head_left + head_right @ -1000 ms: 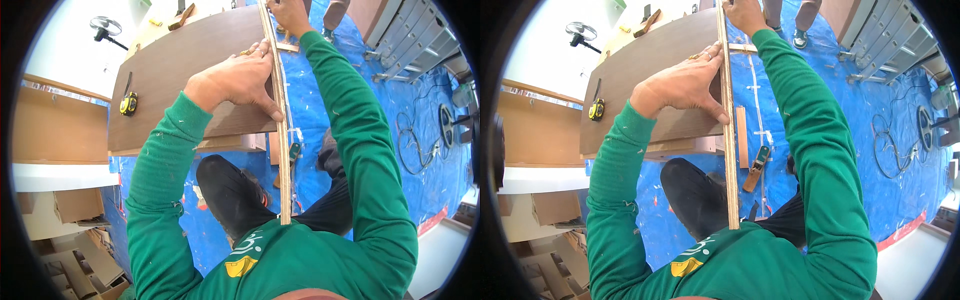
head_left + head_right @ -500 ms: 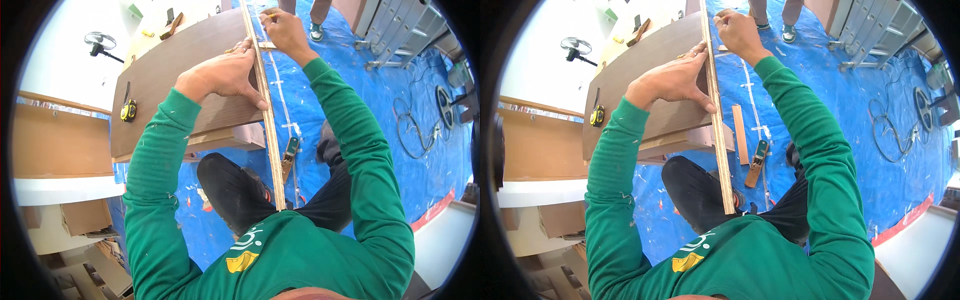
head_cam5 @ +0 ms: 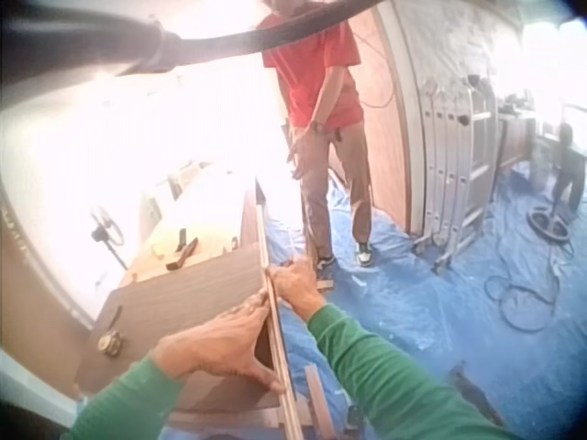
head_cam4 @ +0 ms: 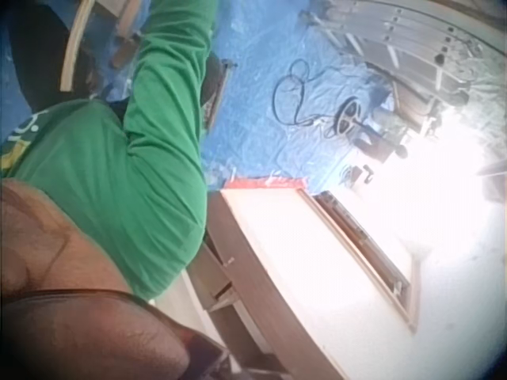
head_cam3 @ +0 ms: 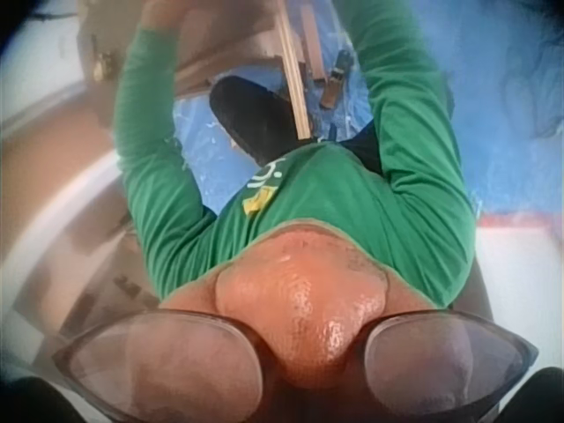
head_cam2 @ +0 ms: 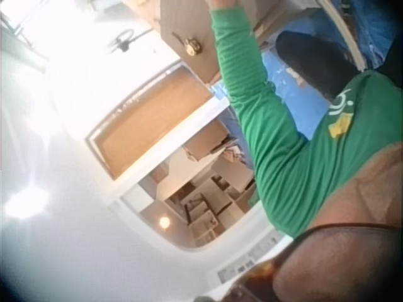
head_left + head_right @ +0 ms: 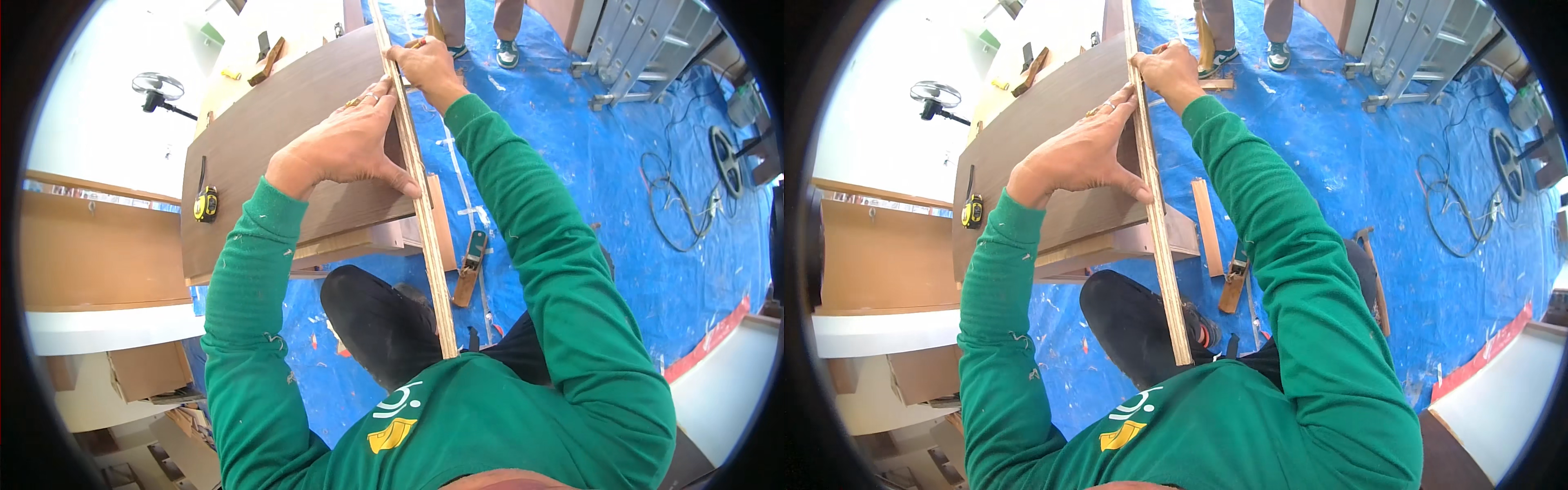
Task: The person measures a wooden board using a tape measure and marks it with a pencil. They then use a straight wooden stick as a guide to draw a straight line across the board. Finally, they use a hand plane to smooth the edge of the board.
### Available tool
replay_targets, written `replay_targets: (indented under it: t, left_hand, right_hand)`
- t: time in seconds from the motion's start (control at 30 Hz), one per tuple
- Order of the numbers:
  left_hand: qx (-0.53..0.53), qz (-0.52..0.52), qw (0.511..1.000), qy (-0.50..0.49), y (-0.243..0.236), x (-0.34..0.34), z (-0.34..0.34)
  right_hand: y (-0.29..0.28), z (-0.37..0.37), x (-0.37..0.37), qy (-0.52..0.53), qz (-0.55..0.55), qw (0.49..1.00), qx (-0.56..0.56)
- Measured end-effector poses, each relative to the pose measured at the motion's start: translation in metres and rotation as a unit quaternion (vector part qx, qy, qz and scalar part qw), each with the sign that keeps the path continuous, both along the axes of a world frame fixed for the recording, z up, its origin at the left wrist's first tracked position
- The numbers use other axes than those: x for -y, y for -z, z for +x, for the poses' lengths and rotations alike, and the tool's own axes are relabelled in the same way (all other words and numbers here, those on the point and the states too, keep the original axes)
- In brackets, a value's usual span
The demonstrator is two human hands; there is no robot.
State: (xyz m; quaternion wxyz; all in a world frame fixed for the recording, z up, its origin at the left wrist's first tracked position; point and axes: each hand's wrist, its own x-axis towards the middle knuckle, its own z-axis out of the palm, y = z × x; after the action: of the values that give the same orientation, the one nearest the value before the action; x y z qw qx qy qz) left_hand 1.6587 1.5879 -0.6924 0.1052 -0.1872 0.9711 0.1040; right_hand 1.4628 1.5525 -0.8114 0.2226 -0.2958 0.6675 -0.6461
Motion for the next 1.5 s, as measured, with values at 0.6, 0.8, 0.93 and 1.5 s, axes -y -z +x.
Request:
replay_targets:
  t: [0.6,0.8,0.93,1.5]
  left_hand:
    - [-0.006,0.008,1.000,-0.009,0.011,0.008,0.006]
    - [0.013,0.002,1.000,-0.016,0.008,0.005,0.000]
    - [0.015,0.001,1.000,-0.013,0.004,0.003,-0.004]
    - [0.011,0.006,1.000,-0.026,0.007,0.003,0.005]
  right_hand:
    - [-0.019,-0.051,0.016,-0.024,-0.139,0.956,-0.257]
    - [-0.026,-0.072,0.057,-0.017,-0.130,0.916,-0.379]
    - [-0.024,-0.081,0.076,-0.033,-0.143,0.910,-0.387]
    - [-0.015,-0.072,0.096,-0.025,-0.143,0.911,-0.386]
